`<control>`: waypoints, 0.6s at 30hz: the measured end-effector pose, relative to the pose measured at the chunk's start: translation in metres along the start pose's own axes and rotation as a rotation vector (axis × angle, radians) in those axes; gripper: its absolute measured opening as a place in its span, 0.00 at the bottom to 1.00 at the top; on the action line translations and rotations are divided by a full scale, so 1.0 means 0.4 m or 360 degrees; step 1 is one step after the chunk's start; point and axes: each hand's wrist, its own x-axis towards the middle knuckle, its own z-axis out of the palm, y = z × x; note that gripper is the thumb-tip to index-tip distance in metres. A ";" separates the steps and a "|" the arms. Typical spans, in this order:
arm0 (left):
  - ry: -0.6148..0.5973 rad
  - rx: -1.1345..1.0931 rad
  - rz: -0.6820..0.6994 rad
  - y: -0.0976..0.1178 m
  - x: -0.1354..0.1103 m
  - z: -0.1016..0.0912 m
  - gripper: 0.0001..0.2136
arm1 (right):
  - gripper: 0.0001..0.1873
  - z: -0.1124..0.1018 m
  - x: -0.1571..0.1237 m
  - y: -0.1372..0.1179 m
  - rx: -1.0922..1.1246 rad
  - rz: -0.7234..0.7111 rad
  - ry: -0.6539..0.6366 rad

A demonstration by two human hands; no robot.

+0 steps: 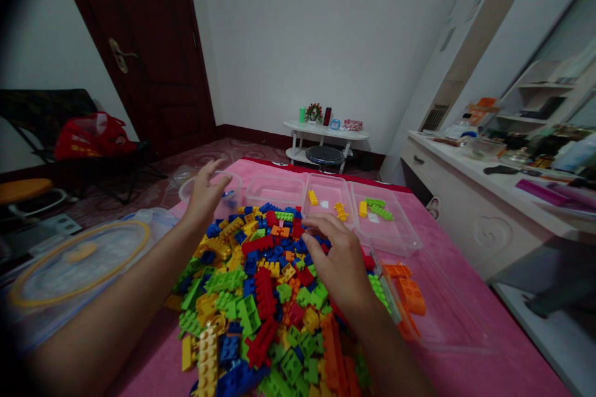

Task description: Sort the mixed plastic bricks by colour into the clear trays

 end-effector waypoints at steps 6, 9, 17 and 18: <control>-0.0848 0.0333 0.0180 0.050 -0.046 0.034 0.15 | 0.09 -0.005 -0.002 0.005 -0.0021 -0.0007 -0.0030; -0.1013 0.0901 0.0245 0.070 -0.056 0.015 0.14 | 0.08 -0.006 -0.002 0.003 -0.0011 -0.0021 -0.0061; -0.1611 0.0952 0.0336 0.075 -0.040 -0.028 0.25 | 0.08 0.000 -0.001 0.004 0.0008 -0.0007 -0.0088; -0.1637 0.0950 0.0341 0.072 -0.039 -0.029 0.25 | 0.08 0.000 -0.001 0.002 0.0011 -0.0004 -0.0096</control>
